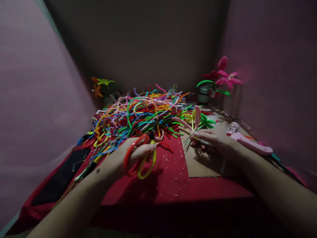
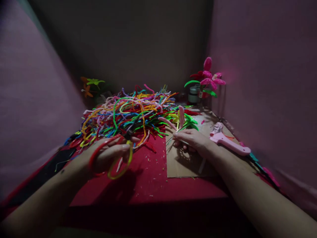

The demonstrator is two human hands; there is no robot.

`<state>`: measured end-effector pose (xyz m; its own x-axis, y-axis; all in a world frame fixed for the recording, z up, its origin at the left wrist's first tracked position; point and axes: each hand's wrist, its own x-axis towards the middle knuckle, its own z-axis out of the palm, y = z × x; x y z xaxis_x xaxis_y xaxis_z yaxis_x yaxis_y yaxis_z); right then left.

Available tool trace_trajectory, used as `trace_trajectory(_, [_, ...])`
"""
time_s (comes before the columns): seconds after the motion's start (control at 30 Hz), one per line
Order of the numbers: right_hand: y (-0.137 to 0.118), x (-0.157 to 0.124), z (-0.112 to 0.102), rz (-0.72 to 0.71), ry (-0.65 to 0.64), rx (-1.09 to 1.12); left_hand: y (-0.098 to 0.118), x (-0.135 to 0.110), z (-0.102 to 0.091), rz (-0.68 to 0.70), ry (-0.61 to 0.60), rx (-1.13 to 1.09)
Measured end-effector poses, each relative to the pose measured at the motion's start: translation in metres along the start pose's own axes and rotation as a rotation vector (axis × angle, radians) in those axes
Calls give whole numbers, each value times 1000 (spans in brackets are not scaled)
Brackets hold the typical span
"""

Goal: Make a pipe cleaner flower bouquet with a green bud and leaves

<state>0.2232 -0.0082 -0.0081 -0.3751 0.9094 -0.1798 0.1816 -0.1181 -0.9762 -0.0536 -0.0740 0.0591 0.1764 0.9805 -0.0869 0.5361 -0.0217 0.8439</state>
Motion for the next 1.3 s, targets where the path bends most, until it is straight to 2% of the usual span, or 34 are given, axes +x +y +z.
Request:
trace_trajectory(0.03, [0,0,0,7,9,2,2,2,9,4,-99,-2])
trace_trajectory(0.17, [2,1,-1,21,20,-1,8,9,37,-26,-360,-183])
trace_trajectory(0.3, [3,2,-2,8,11,7,5,20,55,-213,-655,-423])
trace_trajectory(0.4, [3,2,-2,4,13,17,3,27,64,-251,-750,-493])
trace_trajectory(0.6, [2,3,-2,34,18,48,4,31,66,-237,-814,-515])
trace_trajectory(0.87, [0,2,-1,39,26,47,3,33,68,-285,-786,-479])
trace_trajectory(1.3, [1,2,-2,-16,-45,-16,-3,40,75,-186,-729,-412])
